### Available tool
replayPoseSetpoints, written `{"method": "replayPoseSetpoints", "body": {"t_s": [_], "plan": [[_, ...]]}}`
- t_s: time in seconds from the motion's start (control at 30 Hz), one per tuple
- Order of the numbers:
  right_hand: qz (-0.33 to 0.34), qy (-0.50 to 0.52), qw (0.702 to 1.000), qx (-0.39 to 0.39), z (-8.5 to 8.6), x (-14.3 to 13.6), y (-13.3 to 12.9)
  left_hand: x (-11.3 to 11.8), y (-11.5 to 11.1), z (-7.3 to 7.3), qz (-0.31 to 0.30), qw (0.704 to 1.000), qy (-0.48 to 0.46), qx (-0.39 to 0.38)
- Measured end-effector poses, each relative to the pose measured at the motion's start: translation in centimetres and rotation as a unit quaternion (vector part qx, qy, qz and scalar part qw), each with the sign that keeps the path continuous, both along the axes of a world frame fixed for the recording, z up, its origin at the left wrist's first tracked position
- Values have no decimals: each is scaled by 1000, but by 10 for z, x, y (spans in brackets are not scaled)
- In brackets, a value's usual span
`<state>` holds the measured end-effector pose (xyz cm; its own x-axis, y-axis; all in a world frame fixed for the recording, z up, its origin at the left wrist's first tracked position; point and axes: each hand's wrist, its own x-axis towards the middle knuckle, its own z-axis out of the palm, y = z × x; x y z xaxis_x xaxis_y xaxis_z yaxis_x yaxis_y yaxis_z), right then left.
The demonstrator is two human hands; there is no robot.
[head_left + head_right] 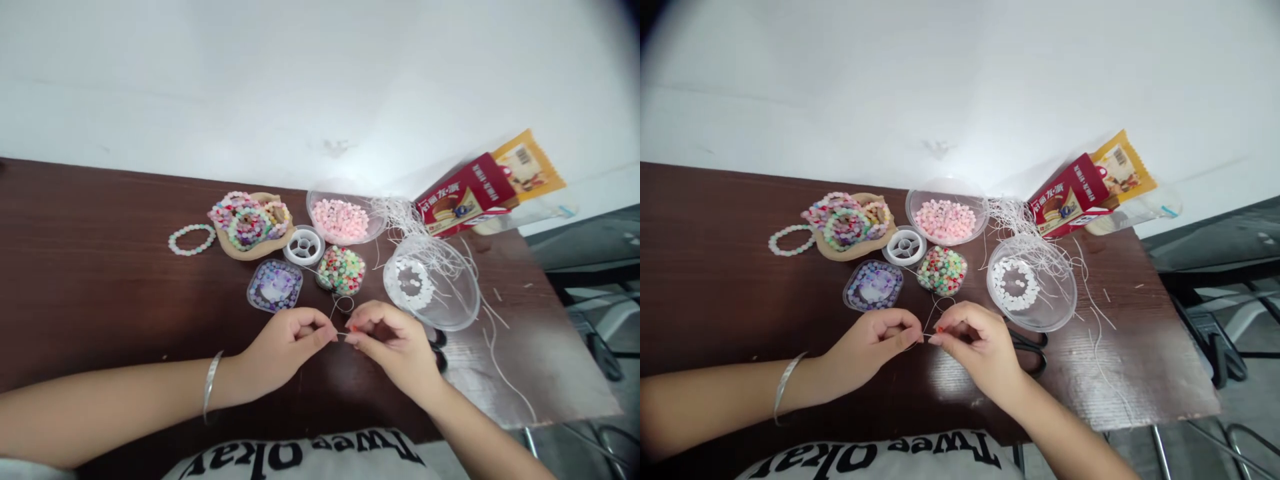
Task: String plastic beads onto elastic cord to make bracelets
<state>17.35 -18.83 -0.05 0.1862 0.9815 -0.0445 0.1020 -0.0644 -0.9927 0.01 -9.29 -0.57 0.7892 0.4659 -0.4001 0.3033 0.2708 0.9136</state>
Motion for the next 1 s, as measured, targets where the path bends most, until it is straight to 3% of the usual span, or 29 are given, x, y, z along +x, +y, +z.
{"method": "replayPoseSetpoints", "body": {"t_s": [0.23,0.63,0.83,1.0], "plan": [[15,27,999,9,-3,1,0,-2,1,-3,28,999,17,-38],[3,89,996,-4,-5,-9,-4,-2,0,-3,45,999,-4,-24],[-53,87,995,-21,-9,-11,-4,-2,0,-2,32,999,-9,-9],[-56,88,993,-46,-13,-12,-5,-3,0,-5,28,999,-21,-4]]}}
